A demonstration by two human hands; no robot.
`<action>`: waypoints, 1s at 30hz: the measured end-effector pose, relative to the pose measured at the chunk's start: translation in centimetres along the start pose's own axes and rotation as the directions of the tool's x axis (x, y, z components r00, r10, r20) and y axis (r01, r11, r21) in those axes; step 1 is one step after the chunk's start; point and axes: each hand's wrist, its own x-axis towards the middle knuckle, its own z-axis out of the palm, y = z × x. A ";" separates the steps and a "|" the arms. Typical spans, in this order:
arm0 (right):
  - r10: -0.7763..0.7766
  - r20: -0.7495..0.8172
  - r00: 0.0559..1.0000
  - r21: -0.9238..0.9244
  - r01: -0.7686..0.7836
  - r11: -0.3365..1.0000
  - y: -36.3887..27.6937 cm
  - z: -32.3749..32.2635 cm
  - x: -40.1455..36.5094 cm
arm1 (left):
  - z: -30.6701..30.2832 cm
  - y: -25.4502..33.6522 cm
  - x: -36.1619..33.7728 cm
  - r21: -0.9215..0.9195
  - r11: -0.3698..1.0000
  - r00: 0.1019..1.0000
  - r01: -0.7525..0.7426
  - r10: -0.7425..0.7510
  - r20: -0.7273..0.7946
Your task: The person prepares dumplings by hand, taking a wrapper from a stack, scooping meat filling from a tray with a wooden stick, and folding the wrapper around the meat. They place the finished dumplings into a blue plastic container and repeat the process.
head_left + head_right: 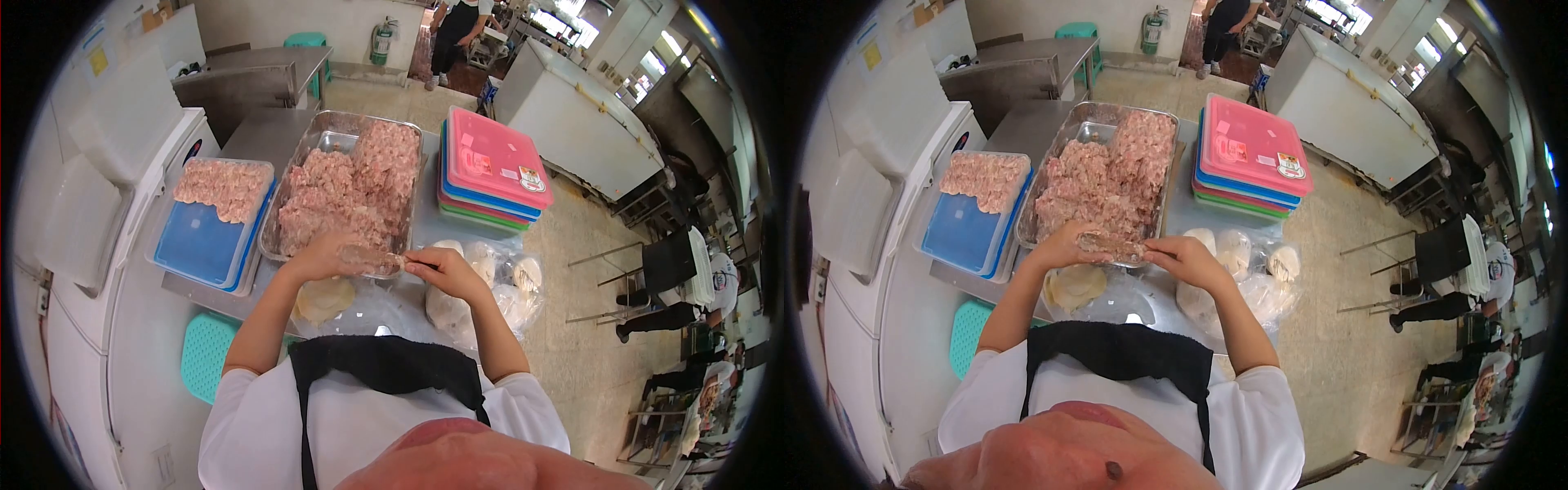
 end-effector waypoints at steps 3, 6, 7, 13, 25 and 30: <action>0.013 0.005 1.000 -0.015 -0.013 1.000 -0.1 0.1 0.0 | 0.2 0.2 -0.1 0.019 1.000 1.000 -0.006 0.006 -0.021; -0.014 -0.008 1.000 -0.061 0.014 0.998 -0.7 0.2 -0.1 | -0.3 2.1 -0.6 -0.012 0.998 0.998 0.057 -0.058 -0.018; -0.008 0.008 1.000 -0.050 0.009 0.999 -0.9 0.3 -0.2 | -0.5 2.4 -0.8 0.000 0.998 0.998 0.058 -0.058 -0.023; -0.003 -0.021 1.000 -0.055 0.002 0.998 -4.0 1.5 -1.3 | -0.7 2.2 -2.9 -0.028 0.997 0.998 0.065 -0.065 0.011; -0.012 -0.104 0.994 -0.312 -0.021 0.950 -13.2 12.5 -3.5 | -4.6 1.9 -14.4 -0.083 0.987 0.985 -0.139 0.147 0.093; -0.004 -0.354 0.935 -0.497 -0.185 0.848 -21.7 18.4 -5.4 | -6.1 1.2 -22.5 -0.297 0.940 0.983 0.166 -0.133 0.128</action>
